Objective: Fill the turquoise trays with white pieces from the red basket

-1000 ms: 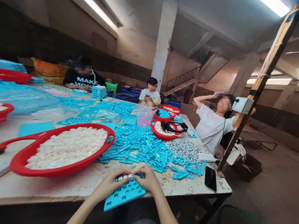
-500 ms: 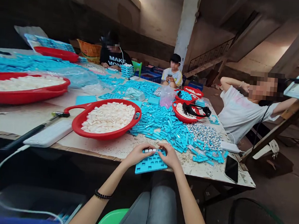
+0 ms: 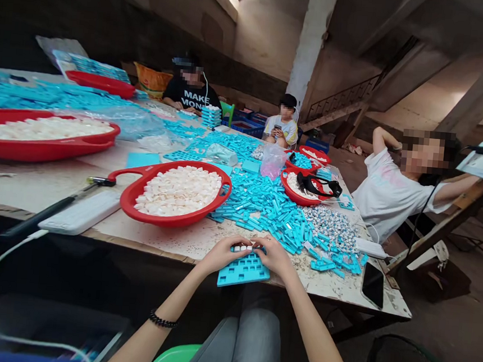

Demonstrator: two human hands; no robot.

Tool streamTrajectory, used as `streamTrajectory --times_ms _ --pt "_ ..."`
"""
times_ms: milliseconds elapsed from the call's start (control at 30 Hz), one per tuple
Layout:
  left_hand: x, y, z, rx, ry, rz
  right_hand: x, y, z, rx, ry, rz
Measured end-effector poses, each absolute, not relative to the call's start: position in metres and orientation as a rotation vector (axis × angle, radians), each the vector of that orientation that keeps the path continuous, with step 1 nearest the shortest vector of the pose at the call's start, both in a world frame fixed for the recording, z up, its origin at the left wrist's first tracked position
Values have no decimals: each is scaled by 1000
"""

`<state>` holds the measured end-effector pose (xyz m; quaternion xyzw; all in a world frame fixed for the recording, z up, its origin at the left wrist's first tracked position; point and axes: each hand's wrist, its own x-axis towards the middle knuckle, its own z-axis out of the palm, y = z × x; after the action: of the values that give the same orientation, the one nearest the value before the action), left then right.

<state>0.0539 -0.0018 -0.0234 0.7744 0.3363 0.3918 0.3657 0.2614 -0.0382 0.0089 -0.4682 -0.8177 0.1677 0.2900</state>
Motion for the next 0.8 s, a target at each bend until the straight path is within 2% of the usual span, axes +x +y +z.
streamTrajectory --times_ms 233,467,600,733,800 --pt "53 -1 -23 1998 840 997 262 -39 6 -1280 -2163 474" --pt "54 -7 -30 1936 806 1053 268 -44 -8 -1208 -2197 295" --pt "55 -6 -32 1898 867 1048 237 -27 24 -1098 -2158 194" --pt "55 -6 -32 1880 895 1075 159 9 72 -990 -2238 192" --pt "54 -6 -31 1886 875 1086 113 34 88 -1074 -2313 183"
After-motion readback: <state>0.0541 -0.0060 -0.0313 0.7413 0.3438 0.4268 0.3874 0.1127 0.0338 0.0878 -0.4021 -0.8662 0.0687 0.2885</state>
